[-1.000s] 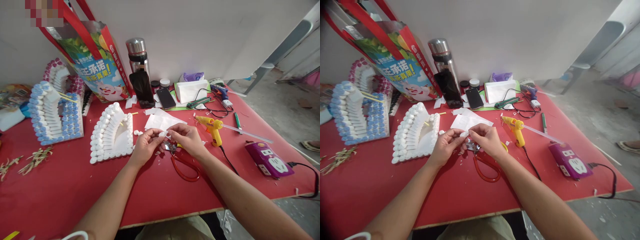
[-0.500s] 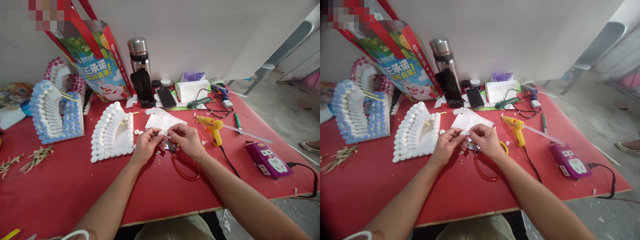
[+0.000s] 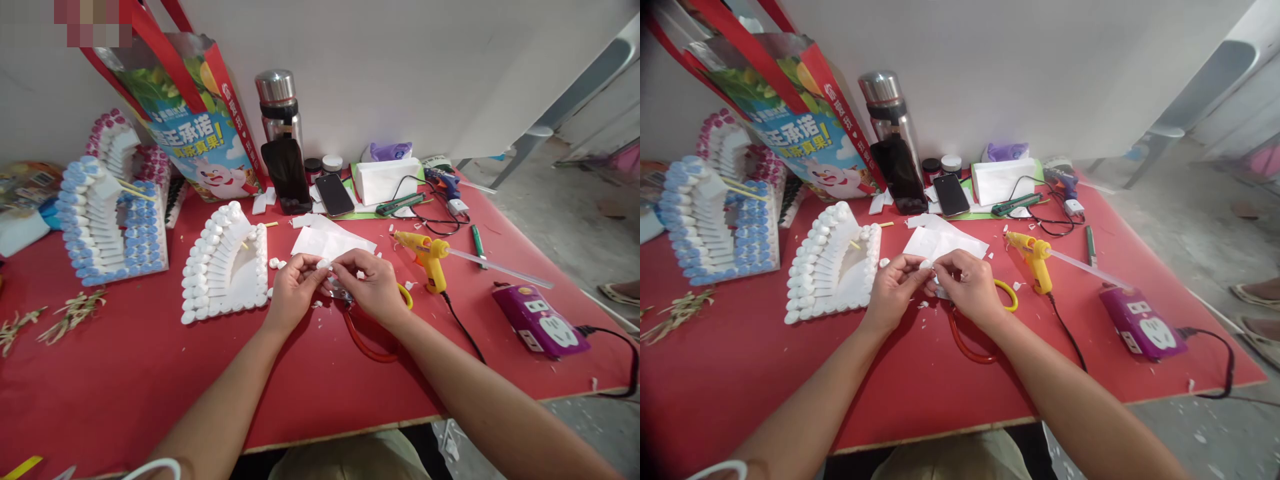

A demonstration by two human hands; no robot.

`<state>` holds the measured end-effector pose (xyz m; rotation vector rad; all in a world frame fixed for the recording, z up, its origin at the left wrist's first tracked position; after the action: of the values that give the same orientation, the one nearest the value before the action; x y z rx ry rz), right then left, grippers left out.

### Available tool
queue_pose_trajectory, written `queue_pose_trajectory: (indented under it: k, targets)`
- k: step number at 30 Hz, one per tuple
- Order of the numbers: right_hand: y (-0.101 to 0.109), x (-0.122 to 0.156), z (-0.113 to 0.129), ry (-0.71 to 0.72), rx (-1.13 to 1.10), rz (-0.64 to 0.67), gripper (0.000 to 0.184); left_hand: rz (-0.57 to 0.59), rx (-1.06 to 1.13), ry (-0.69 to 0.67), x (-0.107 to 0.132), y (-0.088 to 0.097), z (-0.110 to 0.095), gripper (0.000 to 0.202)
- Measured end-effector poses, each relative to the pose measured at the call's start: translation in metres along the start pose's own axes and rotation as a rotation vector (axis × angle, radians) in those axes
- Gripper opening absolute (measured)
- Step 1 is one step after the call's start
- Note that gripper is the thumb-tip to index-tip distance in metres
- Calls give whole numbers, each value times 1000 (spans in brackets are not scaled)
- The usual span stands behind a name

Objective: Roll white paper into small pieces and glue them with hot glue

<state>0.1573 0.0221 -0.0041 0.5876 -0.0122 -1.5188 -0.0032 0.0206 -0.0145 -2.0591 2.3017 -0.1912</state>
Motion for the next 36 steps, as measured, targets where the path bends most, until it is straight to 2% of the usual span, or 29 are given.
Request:
queue_pose_trajectory:
  k: [8, 21, 36]
  targets:
    - [-2, 1, 0, 6, -21, -16, 11, -41, -25, -24, 1, -2, -4, 26]
    - [2, -1, 2, 76, -86, 90, 18, -77, 29, 24, 1, 1, 1, 32]
    - [4, 2, 6, 224, 42, 109, 18, -92, -10, 20, 2, -2, -3, 31]
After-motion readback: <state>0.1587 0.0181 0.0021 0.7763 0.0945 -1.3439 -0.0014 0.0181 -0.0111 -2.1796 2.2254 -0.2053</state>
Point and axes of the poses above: each hand's wrist, its own x-axis away from the middle knuckle, its own y-axis out of the back of the hand, z = x × y, the point moved 2 cm from there along -x, towards the middle knuckle, and after that the axes turned 2 degrees about x, right-handed, at the moved point
